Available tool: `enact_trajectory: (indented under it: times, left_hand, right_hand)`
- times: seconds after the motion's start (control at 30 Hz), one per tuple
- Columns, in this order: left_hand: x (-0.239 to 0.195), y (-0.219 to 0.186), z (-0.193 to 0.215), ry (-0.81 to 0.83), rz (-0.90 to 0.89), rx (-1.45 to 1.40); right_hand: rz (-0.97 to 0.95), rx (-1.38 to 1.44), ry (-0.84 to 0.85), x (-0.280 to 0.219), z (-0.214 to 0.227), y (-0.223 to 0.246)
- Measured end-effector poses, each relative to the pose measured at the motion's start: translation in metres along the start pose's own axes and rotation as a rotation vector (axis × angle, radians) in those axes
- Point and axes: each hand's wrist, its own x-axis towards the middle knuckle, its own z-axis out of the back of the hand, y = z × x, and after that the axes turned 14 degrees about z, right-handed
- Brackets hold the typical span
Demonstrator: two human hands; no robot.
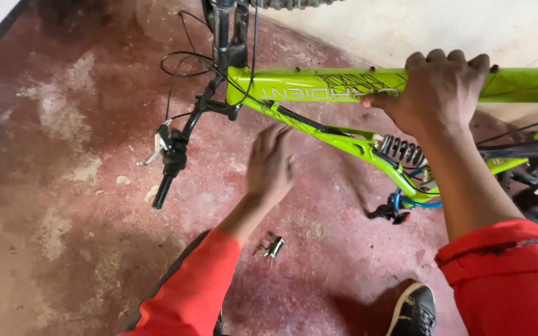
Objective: The person adjusts the rear derailleur and chain of a green mountain bike using a wrench. They rotate the pedals to test the chain movement and make further adjustments to the derailleur mechanism.
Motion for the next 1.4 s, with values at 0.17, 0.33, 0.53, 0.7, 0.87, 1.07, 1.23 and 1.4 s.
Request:
enact_trajectory:
  times: [0.17,0.33,0.53,0.7,0.87,1.07,1.23,1.4]
  left_hand:
    - [-0.050,0.064,0.039,-0.135,0.463,0.419]
    - [-0.051,0.149,0.048,-0.137,0.809,0.617]
    - [-0.019,0.210,0.037,0.224,1.182,0.318]
    - [-0.016,0.279,0.027,0.734,1.275,-0.673]
    - [-0.017,0.286,0.032,0.843,1.313,-0.897]
    - [-0.014,0.276,0.021,0.673,1.379,-0.566]
    - [-0.018,0.254,0.016,0.492,1.323,-0.274]
    - [-0.016,0.216,0.040,0.395,1.228,-0.087]
  right_hand:
    - [-0.018,-0.056,0.056,0.001,-0.006,0.003]
    - [-0.027,-0.074,0.053,0.005,-0.002,0.009]
    - [-0.013,-0.028,-0.004,-0.001,0.008,0.011]
    - [-0.041,0.002,0.015,0.001,0.016,0.011]
    - [-0.050,0.062,-0.090,-0.003,0.015,0.010]
    - [-0.054,0.081,-0.141,0.002,0.017,0.012]
    - [-0.070,0.137,-0.145,-0.001,0.022,0.012]
    - [-0.083,0.185,-0.197,-0.001,0.019,0.013]
